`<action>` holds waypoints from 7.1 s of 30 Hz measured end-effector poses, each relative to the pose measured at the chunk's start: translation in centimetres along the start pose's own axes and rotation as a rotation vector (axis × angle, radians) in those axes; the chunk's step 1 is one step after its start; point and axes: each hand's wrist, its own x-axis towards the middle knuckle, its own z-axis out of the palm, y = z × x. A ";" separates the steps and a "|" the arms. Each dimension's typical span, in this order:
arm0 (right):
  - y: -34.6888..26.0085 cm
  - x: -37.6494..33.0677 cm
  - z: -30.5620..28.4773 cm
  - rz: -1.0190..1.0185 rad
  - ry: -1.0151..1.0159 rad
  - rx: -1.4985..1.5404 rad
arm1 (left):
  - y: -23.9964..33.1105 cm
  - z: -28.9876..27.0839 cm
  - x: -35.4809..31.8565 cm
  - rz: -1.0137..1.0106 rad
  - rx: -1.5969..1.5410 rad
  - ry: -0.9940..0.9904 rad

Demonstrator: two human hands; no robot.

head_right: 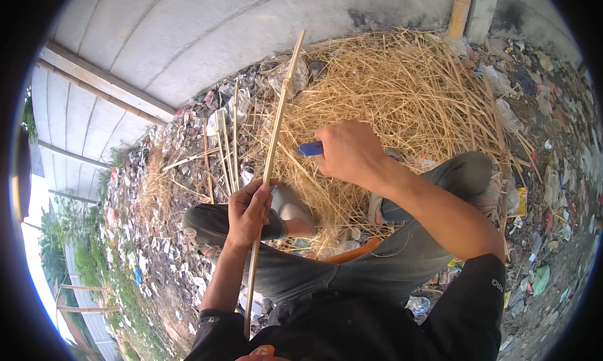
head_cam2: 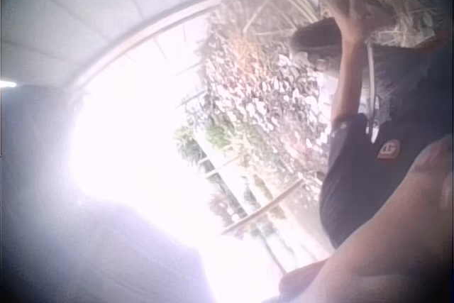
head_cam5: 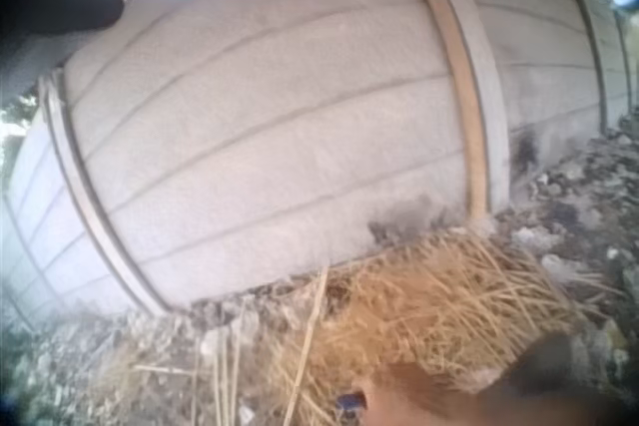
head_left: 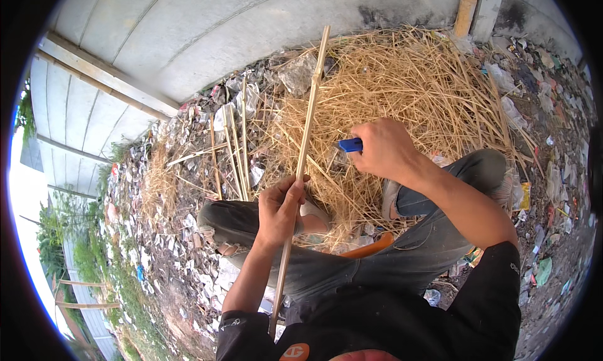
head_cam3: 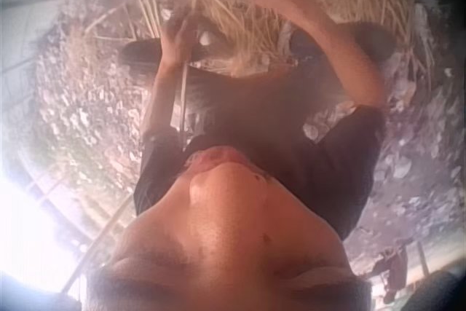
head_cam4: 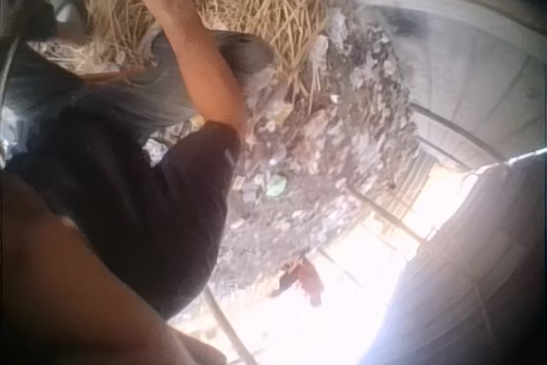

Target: The person sits on the ground and uses a blue utility knife to peel the outer layer off a long, thin wooden stick. They hold the stick with their left hand and scrape along its length with the knife in their right hand, creating a pile of straw-like shavings.

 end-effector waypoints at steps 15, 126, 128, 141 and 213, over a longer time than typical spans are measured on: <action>-0.4 1.7 4.9 0.006 0.019 -0.181 | 0.3 5.0 -0.6 0.000 -0.298 0.122; 4.3 3.9 2.8 0.030 0.161 0.087 | -3.6 4.7 -5.4 -0.298 -0.837 -0.177; 3.6 3.4 1.8 -0.089 0.180 0.157 | -3.9 4.4 -5.4 -0.280 -0.803 -0.176; 4.7 3.6 1.3 -0.288 -0.025 0.301 | -5.7 2.7 -6.7 -0.230 -0.646 -0.252; -1.9 0.8 3.9 0.121 -0.198 1.046 | -2.6 4.7 -4.7 -0.249 -1.034 -0.240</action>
